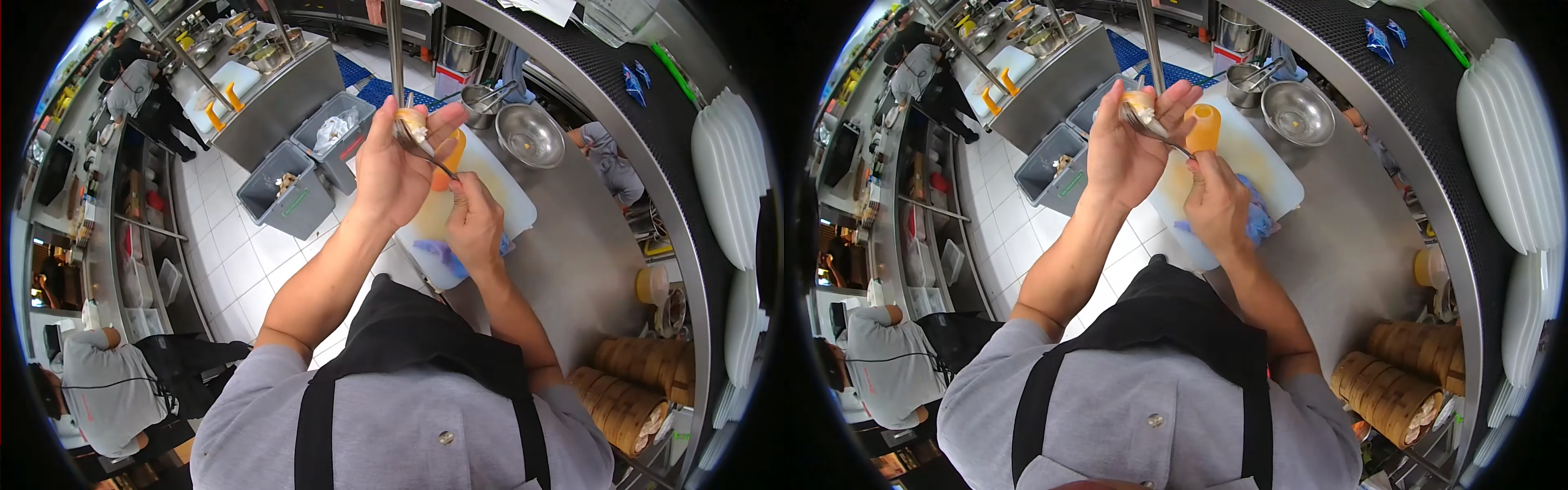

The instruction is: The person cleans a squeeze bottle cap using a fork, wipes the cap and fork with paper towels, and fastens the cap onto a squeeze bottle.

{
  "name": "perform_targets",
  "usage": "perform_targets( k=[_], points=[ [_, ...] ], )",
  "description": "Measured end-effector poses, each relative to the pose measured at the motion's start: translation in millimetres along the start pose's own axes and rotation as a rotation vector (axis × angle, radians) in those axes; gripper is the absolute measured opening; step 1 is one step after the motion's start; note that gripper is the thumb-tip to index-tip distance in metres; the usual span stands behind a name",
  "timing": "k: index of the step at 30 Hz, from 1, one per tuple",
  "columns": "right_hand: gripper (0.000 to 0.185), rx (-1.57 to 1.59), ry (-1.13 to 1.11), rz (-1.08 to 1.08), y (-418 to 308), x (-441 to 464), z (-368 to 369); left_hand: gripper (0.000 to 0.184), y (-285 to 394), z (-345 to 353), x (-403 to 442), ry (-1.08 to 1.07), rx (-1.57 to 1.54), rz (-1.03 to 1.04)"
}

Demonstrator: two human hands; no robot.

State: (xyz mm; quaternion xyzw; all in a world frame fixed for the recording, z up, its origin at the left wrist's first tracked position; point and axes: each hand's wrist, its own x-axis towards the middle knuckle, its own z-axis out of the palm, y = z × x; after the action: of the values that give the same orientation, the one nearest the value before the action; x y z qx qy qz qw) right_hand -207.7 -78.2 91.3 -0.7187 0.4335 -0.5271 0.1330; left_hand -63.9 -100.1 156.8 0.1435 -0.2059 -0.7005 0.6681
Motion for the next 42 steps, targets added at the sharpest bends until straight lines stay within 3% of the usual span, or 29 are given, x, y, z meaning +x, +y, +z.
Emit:
perform_targets(
  k=[2, 4, 8, 14, 18, 21, 28, 30, 34, 36, 37, 42],
  points=[
    [0.006, 0.042, -0.017, 0.035, 0, 3, -5, 0.041, 3, 0, 0, -0.03, -0.058, -0.074],
    [0.006, 0.081, -0.035, 0.07, 6, 3, -11, 0.04, 7, -5, 0, 0.082, -0.007, -0.189],
    [0.014, -0.031, -0.061, 0.01, 21, -2, -23, 0.041, 1, 0, -5, 0.145, 0.067, -0.165],
    [0.014, -0.112, -0.114, -0.055, 28, 4, -42, 0.045, 2, -13, -12, 0.003, 0.477, -0.011],
    [0.014, -0.083, -0.162, -0.052, 26, 11, -47, 0.037, 11, -28, -17, -0.046, 0.501, -0.086],
    [0.011, -0.063, -0.285, -0.01, 30, 9, -49, 0.036, 11, -32, -20, 0.067, 0.38, -0.109],
    [0.006, 0.105, -0.288, 0.076, 34, 1, -39, 0.036, 9, -52, -23, 0.304, 0.097, -0.093],
    [0.015, 0.451, -0.272, 0.466, 20, -4, -33, 0.037, 7, -50, -23, 0.323, 0.087, -0.097],
    [0.029, 0.456, -0.127, 0.445, -9, 2, -4, 0.035, -1, -44, -26, 0.316, 0.112, -0.085],
    [0.036, 0.602, -0.012, 0.367, -13, 10, 15, 0.034, -3, -47, -29, 0.29, 0.133, -0.108],
    [0.036, 0.56, -0.097, 0.481, -23, 15, 10, 0.034, -3, -50, -30, 0.268, 0.157, -0.123],
    [0.027, 0.561, -0.067, 0.37, -16, 14, 36, 0.032, -3, -62, -32, 0.248, 0.183, -0.065]
  ],
)
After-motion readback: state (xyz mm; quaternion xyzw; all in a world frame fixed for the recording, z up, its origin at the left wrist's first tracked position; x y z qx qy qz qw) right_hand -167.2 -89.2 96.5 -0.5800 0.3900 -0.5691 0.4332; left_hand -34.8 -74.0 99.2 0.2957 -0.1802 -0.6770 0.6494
